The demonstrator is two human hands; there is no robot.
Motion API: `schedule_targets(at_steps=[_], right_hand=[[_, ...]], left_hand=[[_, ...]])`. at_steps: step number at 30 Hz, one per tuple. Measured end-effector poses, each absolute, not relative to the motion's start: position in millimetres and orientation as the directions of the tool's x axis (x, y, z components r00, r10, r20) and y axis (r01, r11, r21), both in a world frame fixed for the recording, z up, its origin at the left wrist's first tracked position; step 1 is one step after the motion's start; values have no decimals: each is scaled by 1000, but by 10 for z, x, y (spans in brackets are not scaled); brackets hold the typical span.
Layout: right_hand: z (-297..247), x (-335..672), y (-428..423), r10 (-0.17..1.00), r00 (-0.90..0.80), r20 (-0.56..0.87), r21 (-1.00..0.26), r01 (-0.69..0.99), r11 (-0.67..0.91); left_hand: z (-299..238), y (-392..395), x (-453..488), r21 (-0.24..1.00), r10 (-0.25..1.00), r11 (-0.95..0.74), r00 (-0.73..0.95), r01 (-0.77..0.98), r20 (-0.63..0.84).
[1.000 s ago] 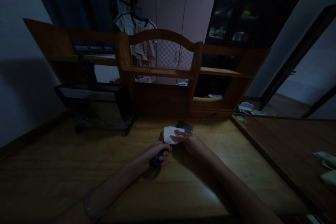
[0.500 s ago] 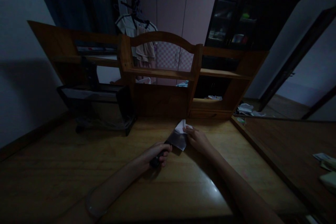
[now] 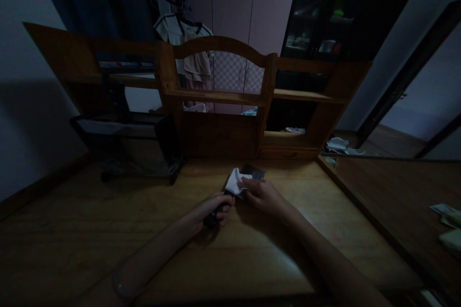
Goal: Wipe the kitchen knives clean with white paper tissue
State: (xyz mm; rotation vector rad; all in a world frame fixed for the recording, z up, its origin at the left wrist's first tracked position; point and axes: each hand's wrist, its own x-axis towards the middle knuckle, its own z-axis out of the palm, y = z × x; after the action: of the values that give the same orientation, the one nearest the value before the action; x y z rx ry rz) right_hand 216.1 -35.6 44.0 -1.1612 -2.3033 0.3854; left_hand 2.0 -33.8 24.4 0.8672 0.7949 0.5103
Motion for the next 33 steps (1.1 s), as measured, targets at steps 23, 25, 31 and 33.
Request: schedule_targets(at_steps=[23,25,31,33], right_hand=[[549,2106,-436,785,-541,302,-360,697,620],[510,2139,-378,805,-513,297,-344,729,591],[426,2355,-188,918,-279,282,-314,877,363],[433,2381,-184,923,-257,288,-342,872,349]], left_hand=[[234,-335,19,824,672,563,618,-70,-407],[243,-338,20,827,676,557,618,-73,-401],[259,-345,18,826,673,559,621,-73,-401],[260,-347,15,825,670,560,626,-73,-399]])
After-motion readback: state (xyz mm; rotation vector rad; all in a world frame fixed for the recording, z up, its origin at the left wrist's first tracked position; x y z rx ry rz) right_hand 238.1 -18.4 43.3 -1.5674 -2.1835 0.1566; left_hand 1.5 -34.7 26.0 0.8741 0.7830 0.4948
